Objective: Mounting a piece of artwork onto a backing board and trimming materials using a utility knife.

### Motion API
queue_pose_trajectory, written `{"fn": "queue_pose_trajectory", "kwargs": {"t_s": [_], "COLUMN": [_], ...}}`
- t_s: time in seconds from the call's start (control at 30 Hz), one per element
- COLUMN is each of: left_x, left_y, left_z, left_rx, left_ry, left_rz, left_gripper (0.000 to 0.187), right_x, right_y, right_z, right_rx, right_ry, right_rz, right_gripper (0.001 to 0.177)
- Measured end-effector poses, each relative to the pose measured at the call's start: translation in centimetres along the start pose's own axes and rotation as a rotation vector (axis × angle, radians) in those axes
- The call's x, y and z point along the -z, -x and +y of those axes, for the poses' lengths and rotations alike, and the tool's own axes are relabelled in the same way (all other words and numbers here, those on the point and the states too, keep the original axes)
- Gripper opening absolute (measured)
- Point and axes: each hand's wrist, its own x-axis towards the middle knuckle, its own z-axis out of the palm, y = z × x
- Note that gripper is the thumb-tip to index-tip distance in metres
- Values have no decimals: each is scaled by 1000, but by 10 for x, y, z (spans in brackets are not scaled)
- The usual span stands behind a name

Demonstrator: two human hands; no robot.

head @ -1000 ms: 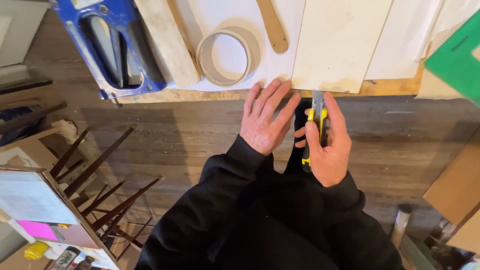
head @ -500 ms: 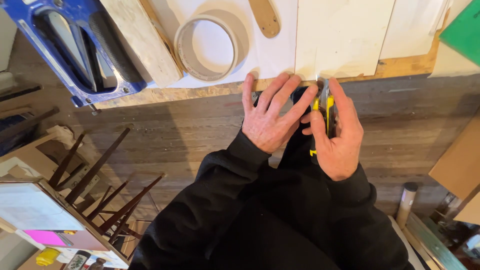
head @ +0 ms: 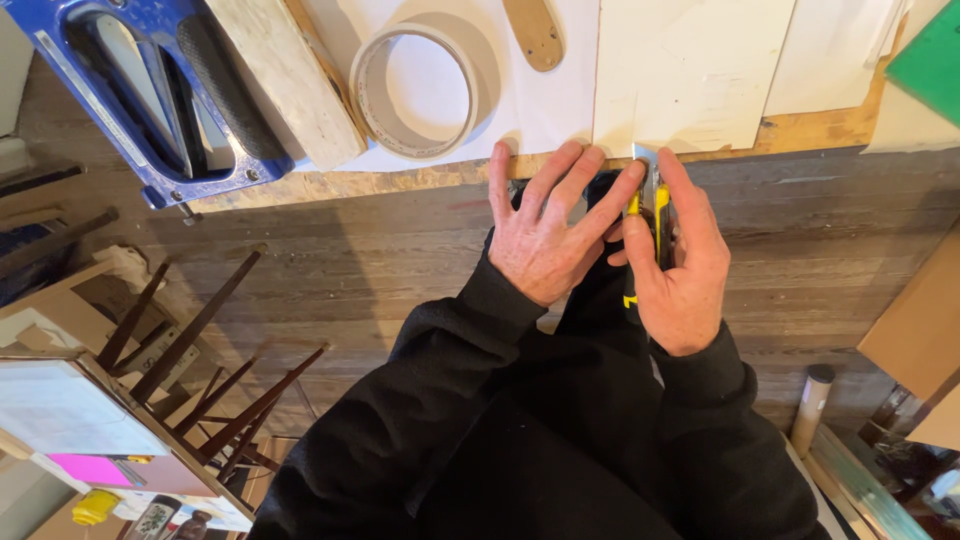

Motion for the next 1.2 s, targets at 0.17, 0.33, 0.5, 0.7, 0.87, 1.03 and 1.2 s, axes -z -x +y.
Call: {"fn": "queue_pose_trajectory", "kwargs": {"t_s": [0.17, 0.33, 0.5, 0.7, 0.87, 1.03, 1.2], "left_x": [1, 1, 4, 7, 7, 13, 19], "left_y": [-2, -1, -4, -6, -5, -12, -25], "left_z": [0, 0, 2, 4, 4, 5, 9], "left_rx": [5, 10, 15, 17, 16, 16, 37], "left_ry": [6, 4, 2, 5, 0, 3, 0], "left_rz": [-7, -9, -2, -12, -20, -2, 19], "left_gripper": [61, 60, 60, 58, 58, 57, 55], "right_x": [0, 1, 5, 10, 11, 10, 7], "right_y": [-3, -5, -5, -3, -4, -1, 0], "right_z": [-2, -2, 2, 7, 10, 13, 5], "right_rx": [-15, -15, -10, -30, -37, -64, -79], "right_ry": [-8, -4, -7, -95, -134, -151, -87], "right_rz": [4, -9, -24, -50, -51, -43, -28], "right_gripper": [54, 55, 54, 54, 54, 55, 56]}}
